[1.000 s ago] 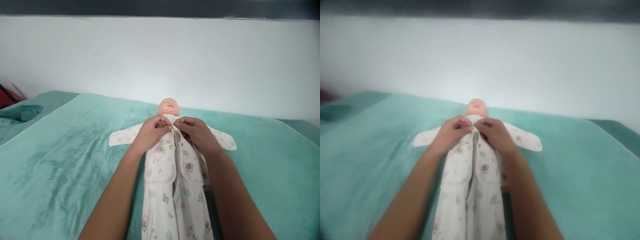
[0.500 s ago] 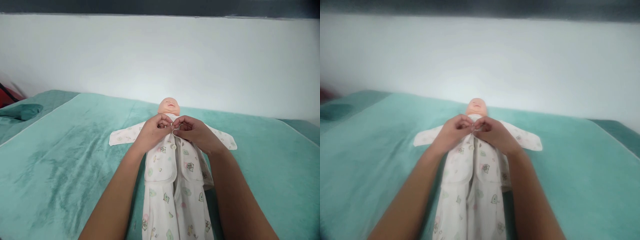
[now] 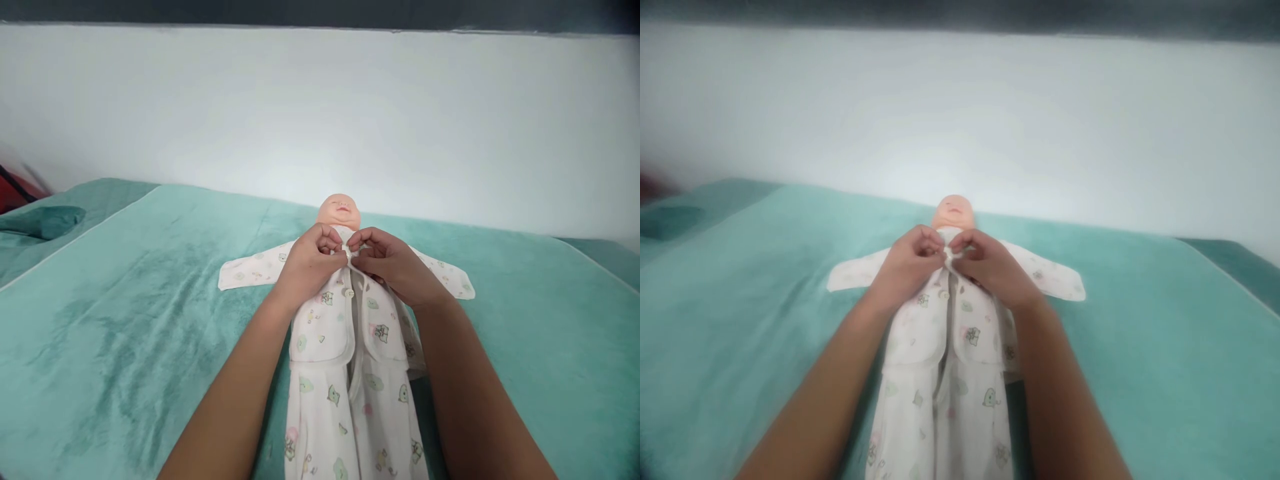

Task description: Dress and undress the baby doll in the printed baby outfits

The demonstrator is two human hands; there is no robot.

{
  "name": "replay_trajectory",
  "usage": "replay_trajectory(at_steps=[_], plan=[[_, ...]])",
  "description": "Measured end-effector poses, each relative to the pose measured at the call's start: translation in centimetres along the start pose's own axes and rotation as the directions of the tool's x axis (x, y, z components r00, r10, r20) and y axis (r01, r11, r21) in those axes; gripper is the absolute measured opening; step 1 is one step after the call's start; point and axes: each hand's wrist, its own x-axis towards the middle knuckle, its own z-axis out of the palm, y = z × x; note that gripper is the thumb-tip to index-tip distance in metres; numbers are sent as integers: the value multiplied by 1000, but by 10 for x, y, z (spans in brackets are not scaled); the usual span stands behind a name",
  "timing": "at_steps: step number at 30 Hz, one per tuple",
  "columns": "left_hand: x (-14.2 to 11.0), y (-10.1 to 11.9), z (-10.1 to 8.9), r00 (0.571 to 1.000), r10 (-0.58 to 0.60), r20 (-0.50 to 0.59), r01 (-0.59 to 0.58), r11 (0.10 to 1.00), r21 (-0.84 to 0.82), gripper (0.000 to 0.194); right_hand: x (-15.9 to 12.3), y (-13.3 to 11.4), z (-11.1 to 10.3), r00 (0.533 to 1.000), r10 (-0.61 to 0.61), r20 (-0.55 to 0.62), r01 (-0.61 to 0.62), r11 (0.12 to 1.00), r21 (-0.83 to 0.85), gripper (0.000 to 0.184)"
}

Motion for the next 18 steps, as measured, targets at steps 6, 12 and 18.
replay_trajectory(at_steps=[6,12,18], plan=[[-2,3,3,1000,-11,-15,12,1000,15,16,0,-2,1,1000,-16,-18,15,999,-29,23],[-6,6,5,999,-16,-42,21,993,120,14,2,2,2,999,-21,-48,21,1000,7,21],[-1,2,-1,1000,-3,-9,3,1000,-3,13,3,3,2,998,-19,-63,21,999,38,19]])
